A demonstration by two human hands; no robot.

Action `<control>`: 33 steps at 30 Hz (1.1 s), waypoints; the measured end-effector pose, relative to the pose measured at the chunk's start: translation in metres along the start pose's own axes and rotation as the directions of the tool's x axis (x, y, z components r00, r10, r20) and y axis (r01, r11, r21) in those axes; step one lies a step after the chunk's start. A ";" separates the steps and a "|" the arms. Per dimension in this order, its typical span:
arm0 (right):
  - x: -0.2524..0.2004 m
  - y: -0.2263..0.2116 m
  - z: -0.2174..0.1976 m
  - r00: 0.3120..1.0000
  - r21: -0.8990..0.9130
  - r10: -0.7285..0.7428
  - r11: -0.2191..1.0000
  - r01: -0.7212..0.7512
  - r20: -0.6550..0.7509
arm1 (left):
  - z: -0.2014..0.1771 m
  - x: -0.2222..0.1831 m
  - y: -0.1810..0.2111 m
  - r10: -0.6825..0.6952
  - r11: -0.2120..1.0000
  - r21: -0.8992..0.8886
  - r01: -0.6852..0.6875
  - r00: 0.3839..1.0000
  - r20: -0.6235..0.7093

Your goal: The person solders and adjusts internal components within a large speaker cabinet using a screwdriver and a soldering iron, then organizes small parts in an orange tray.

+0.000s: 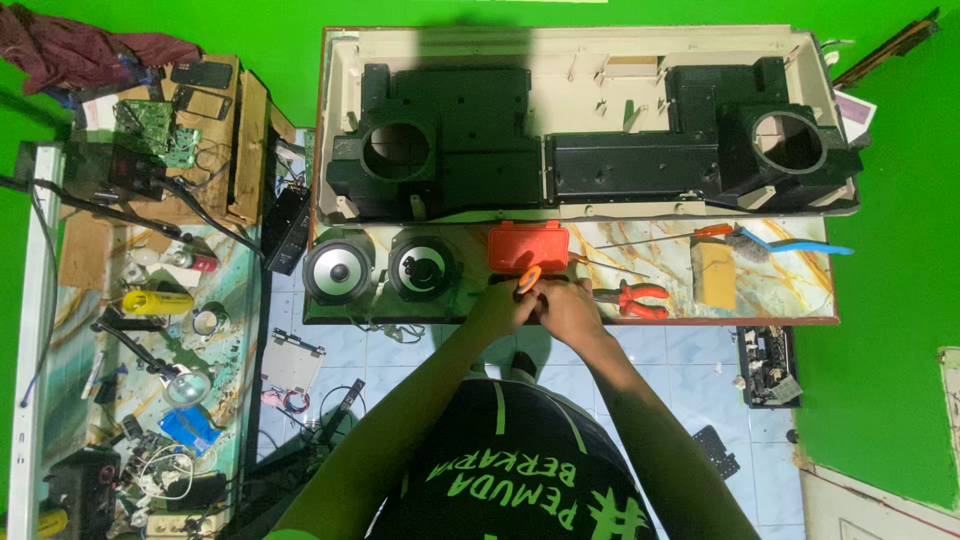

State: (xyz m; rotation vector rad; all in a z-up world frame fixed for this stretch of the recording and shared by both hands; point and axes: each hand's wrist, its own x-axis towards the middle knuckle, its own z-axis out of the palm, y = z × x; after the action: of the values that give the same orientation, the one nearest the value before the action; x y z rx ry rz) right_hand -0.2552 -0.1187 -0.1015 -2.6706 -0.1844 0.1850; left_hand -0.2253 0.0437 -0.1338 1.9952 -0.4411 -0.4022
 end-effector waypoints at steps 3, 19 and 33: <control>-0.003 -0.002 0.001 0.998 0.051 0.036 0.998 -0.033 -0.055 | -0.005 -0.007 -0.004 0.025 0.998 0.056 -0.021 0.997 -0.079; -0.019 -0.068 -0.017 0.945 0.710 0.282 0.699 -0.084 -0.166 | -0.078 -0.027 0.018 -0.105 0.822 -0.517 0.239 0.956 0.276; -0.016 -0.095 -0.023 0.947 0.809 0.184 0.576 0.113 -0.263 | -0.119 -0.038 0.068 -0.241 0.658 -0.572 0.489 0.857 0.455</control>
State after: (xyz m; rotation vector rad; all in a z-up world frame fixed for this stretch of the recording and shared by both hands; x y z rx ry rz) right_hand -0.2761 -0.0469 -0.0364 -1.7105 0.0654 -0.1414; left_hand -0.2126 0.1250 -0.0182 1.2694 -0.0496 -1.0326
